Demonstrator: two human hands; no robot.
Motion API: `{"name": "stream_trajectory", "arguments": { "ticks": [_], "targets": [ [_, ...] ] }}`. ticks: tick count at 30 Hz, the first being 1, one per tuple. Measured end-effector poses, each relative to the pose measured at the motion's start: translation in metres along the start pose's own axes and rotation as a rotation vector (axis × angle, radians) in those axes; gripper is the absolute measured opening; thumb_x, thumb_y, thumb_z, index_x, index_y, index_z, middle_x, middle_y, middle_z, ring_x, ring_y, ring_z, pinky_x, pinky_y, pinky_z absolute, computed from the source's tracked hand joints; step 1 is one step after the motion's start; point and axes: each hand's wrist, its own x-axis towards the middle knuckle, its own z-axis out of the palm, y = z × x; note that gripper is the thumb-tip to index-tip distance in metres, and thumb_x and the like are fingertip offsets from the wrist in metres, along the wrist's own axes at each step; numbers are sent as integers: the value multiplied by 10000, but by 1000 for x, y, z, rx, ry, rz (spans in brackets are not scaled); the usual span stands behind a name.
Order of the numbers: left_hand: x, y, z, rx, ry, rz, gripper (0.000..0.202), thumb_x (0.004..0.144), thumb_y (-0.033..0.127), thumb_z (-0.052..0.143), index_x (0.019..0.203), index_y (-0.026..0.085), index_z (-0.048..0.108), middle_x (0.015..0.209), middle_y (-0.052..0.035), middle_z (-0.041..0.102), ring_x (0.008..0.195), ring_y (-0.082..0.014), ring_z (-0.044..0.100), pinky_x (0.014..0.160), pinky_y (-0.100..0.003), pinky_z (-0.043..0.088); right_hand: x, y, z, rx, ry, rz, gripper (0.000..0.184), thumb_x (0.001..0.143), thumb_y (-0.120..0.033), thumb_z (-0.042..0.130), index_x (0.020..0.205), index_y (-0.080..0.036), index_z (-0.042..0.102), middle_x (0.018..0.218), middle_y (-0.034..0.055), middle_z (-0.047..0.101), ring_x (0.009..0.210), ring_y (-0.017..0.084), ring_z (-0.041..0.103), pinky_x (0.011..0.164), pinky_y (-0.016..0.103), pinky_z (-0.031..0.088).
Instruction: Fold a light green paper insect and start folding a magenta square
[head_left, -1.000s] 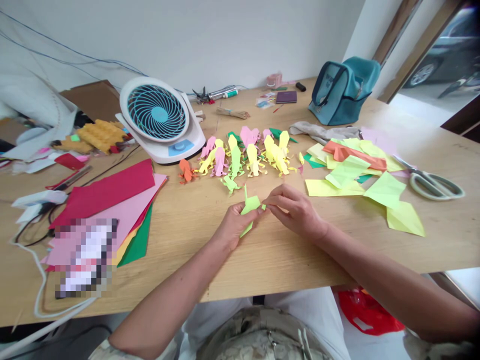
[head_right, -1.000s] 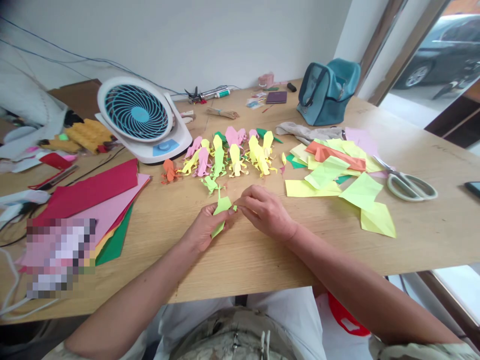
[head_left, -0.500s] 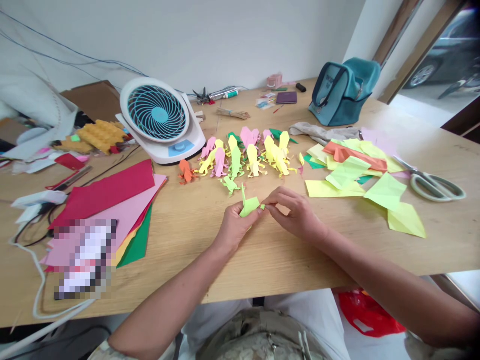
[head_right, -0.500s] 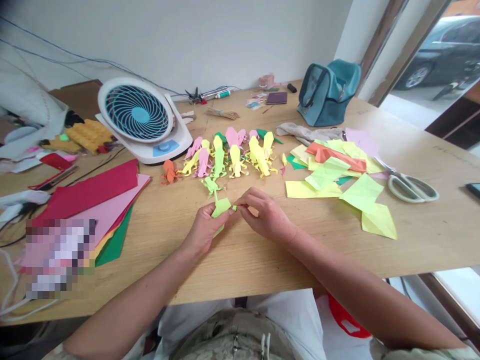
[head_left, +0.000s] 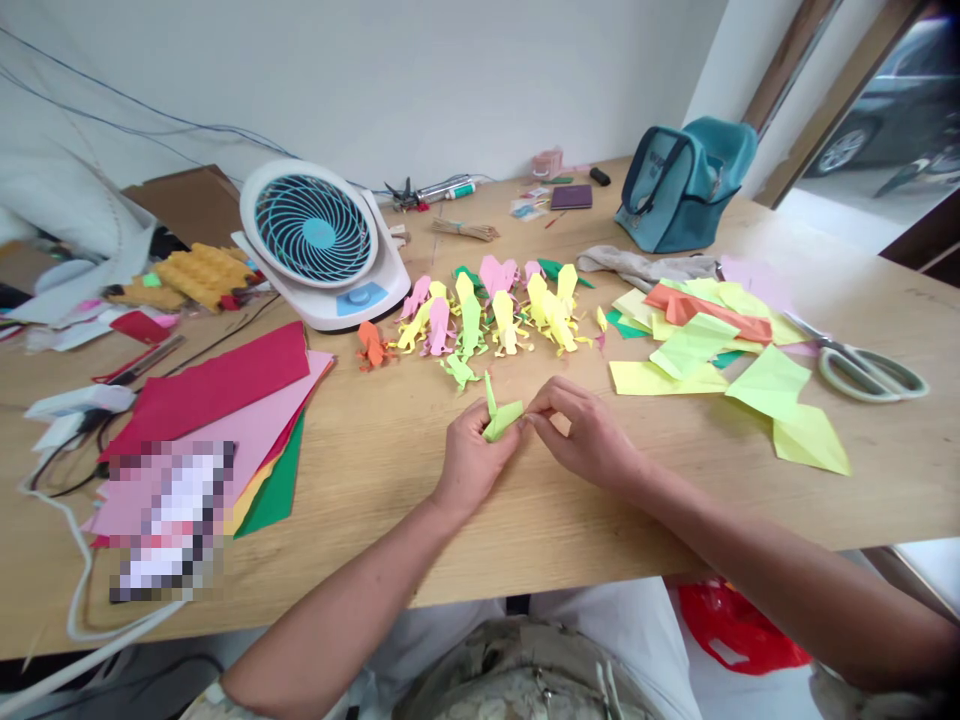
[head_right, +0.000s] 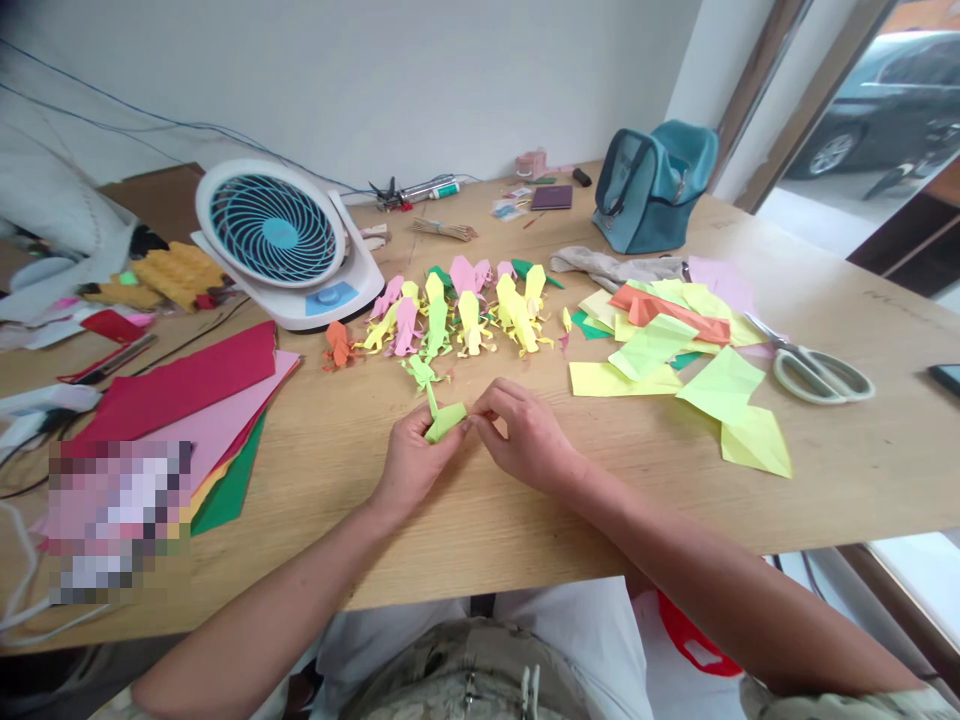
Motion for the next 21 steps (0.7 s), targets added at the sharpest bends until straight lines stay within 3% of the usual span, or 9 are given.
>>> {"name": "stream_trajectory", "arguments": {
  "ticks": [3,7,13,18,21],
  "targets": [
    [2,-2,-3,20,-33,23,134,767,303,755,762,169,741,740,4,633,705,-130,530,673,-210,392,0,-1,-2,-35,-39,-2,142,902,-103,545,800,-202,553,782,35,582,730,162,551,663,307,451],
    [6,-3,-7,-21,-122,-43,198,738,340,788,818,161,759,799,-18,696,755,-155,591,707,-227,429,0,2,-2,78,-62,35,127,907,-142,564,794,-199,573,791,28,597,736,150,568,675,292,461],
    [8,0,-9,-84,-151,-94,247,718,331,803,889,154,780,835,-28,734,747,-161,614,714,-243,445,0,16,3,271,-58,277,47,887,-228,620,851,-200,609,766,6,644,698,131,594,656,268,468],
    [15,8,-22,-187,-353,-312,395,574,418,898,810,131,765,681,-6,655,602,-109,524,586,-218,374,-3,21,5,374,-96,329,132,857,-274,688,864,-199,579,762,-13,631,669,110,585,628,244,454],
    [16,11,-24,-226,-383,-392,433,531,443,918,748,129,715,607,27,572,536,-76,441,519,-203,314,-4,21,6,389,-121,336,179,846,-290,713,880,-200,562,745,-24,613,657,106,577,606,234,445]
  ]
}}
